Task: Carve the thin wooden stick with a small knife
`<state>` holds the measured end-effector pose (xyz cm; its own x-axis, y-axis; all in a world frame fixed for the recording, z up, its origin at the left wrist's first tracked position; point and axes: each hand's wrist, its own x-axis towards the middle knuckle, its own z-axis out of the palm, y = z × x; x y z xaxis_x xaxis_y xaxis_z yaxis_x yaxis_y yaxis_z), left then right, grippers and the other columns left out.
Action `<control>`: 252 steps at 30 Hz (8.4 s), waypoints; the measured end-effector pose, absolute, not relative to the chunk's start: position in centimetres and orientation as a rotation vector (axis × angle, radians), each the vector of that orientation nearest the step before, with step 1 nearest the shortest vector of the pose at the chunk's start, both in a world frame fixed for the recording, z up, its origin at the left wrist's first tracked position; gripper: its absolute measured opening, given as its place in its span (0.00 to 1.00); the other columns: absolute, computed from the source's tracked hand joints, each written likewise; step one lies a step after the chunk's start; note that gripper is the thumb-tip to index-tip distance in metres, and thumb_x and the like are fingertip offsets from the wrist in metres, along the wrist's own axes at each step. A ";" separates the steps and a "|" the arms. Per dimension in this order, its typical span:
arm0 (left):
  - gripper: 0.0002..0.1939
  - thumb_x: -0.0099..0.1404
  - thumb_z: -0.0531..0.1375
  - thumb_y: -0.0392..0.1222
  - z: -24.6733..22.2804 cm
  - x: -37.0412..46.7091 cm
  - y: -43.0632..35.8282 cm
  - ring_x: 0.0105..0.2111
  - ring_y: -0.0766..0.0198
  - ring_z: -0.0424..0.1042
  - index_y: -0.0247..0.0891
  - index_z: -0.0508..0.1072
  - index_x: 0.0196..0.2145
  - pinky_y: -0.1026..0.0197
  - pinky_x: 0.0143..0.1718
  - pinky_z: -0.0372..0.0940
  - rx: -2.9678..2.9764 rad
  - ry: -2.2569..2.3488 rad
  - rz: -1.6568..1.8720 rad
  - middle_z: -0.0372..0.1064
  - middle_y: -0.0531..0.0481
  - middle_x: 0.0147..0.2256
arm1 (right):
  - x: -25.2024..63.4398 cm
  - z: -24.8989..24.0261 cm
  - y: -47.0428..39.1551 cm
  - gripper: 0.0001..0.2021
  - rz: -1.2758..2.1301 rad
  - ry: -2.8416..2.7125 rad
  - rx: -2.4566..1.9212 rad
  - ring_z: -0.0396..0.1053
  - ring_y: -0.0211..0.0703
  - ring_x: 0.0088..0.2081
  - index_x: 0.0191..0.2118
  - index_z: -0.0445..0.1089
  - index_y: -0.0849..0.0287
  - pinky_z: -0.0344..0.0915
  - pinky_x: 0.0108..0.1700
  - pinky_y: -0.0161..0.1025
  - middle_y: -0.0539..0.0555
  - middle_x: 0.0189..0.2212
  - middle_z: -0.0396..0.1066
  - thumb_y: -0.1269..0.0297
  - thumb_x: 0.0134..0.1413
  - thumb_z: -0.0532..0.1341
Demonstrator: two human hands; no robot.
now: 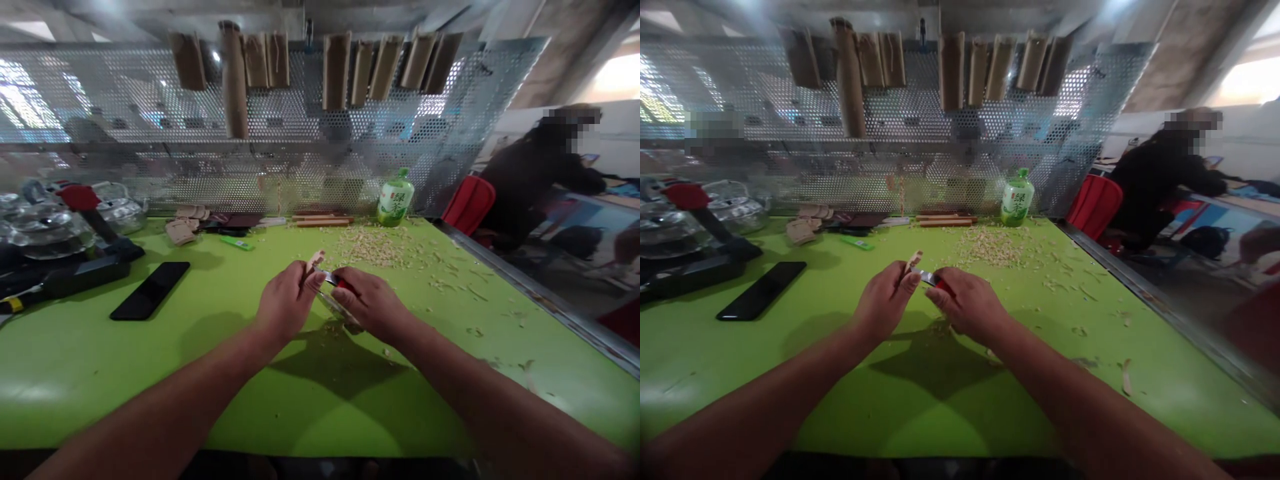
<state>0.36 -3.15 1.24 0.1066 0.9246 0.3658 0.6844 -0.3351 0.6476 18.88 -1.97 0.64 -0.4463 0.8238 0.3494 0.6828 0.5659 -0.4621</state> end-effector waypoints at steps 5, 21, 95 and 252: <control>0.24 0.69 0.46 0.62 1.1 0.1 -3.0 0.23 0.67 0.60 0.38 0.62 0.31 0.64 0.24 0.48 2.168 1.525 1.031 0.61 0.55 0.24 | 20.4 1.2 -0.6 0.21 0.853 -2.224 -1.007 0.65 0.40 0.30 0.38 0.69 0.61 0.60 0.32 0.36 0.54 0.30 0.68 0.46 0.63 0.51; 0.25 0.66 0.50 0.65 1.1 0.0 -3.1 0.22 0.68 0.56 0.38 0.62 0.29 0.65 0.23 0.46 2.209 1.514 1.001 0.58 0.56 0.22 | 19.5 0.8 -1.5 0.21 0.762 -2.191 -1.054 0.61 0.38 0.28 0.34 0.67 0.60 0.55 0.29 0.35 0.51 0.26 0.65 0.46 0.63 0.51; 0.22 0.68 0.49 0.61 1.5 0.0 -3.2 0.23 0.67 0.59 0.39 0.64 0.30 0.63 0.24 0.47 2.184 1.582 0.875 0.62 0.54 0.24 | 19.3 1.3 -1.7 0.18 0.859 -2.144 -1.152 0.58 0.36 0.25 0.30 0.64 0.58 0.53 0.27 0.35 0.48 0.23 0.61 0.48 0.62 0.53; 0.13 0.69 0.48 0.47 2.2 1.2 -4.8 0.21 0.69 0.55 0.38 0.61 0.28 0.65 0.20 0.48 1.901 1.455 0.701 0.57 0.55 0.23 | 17.9 0.6 -2.4 0.16 0.096 -2.269 -1.680 0.59 0.39 0.21 0.37 0.64 0.58 0.42 0.25 0.37 0.53 0.23 0.70 0.56 0.68 0.45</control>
<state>1.16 -4.81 2.25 0.2461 0.9687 0.0332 0.6298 -0.1859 0.7542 17.88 -2.43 0.57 -0.2604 0.9421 0.2112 0.9210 0.3080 -0.2386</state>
